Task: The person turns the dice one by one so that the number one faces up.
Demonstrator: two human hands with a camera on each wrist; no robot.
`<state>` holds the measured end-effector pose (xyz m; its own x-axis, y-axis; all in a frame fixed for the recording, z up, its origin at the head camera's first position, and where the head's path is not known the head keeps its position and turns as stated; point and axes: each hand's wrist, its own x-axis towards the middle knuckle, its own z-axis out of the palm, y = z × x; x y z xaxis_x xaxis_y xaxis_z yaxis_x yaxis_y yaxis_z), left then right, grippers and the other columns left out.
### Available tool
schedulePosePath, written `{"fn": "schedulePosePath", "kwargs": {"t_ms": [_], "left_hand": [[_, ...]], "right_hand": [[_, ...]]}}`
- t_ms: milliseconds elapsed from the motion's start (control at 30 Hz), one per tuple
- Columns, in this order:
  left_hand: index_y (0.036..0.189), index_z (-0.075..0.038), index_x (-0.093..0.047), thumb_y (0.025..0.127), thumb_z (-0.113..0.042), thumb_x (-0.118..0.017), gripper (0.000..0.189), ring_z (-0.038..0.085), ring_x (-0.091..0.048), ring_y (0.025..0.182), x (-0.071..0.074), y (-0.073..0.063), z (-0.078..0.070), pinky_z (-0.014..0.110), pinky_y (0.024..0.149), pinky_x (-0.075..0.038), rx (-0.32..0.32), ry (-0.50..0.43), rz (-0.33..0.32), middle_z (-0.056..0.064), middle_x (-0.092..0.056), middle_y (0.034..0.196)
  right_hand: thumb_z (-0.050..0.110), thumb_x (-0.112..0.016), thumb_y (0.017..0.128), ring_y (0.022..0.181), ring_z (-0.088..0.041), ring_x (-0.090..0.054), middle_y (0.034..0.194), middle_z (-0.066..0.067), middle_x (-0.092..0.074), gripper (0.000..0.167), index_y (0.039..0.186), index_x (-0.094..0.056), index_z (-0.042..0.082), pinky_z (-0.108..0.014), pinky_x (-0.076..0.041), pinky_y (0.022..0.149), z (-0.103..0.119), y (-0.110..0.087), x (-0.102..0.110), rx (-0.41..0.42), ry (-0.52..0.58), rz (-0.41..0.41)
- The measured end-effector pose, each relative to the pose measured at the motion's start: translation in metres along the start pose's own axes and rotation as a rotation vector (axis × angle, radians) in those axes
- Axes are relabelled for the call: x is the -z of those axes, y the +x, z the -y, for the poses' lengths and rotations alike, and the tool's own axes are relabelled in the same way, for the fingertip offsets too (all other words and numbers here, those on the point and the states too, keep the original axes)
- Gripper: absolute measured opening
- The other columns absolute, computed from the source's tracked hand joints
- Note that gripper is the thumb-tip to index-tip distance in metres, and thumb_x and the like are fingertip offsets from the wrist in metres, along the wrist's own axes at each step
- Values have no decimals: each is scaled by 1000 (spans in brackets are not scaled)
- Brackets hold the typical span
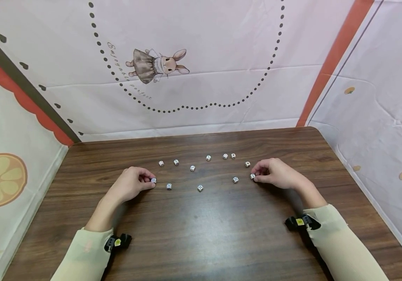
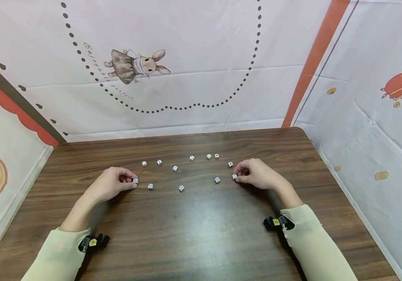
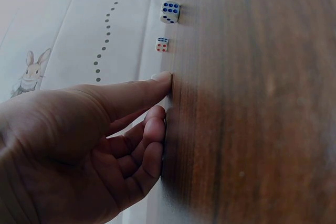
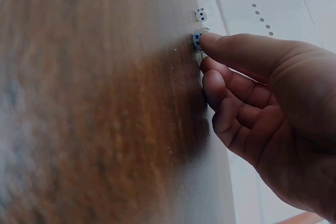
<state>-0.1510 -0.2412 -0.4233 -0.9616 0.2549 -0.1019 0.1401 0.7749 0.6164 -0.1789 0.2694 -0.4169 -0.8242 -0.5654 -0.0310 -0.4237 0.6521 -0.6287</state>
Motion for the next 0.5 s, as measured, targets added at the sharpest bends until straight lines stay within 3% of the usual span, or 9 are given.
{"fn": "schedulePosePath", "kwargs": {"t_ms": [500], "left_hand": [[100, -11, -80, 92, -15, -85, 10, 16, -60, 80, 1, 0, -2, 34, 73, -49, -1, 1, 5, -1, -68, 86]], "right_hand": [[10, -83, 93, 84, -13, -63, 90, 9, -69, 20, 112, -78, 10, -31, -52, 76, 3, 0, -2, 20, 9, -18]]}}
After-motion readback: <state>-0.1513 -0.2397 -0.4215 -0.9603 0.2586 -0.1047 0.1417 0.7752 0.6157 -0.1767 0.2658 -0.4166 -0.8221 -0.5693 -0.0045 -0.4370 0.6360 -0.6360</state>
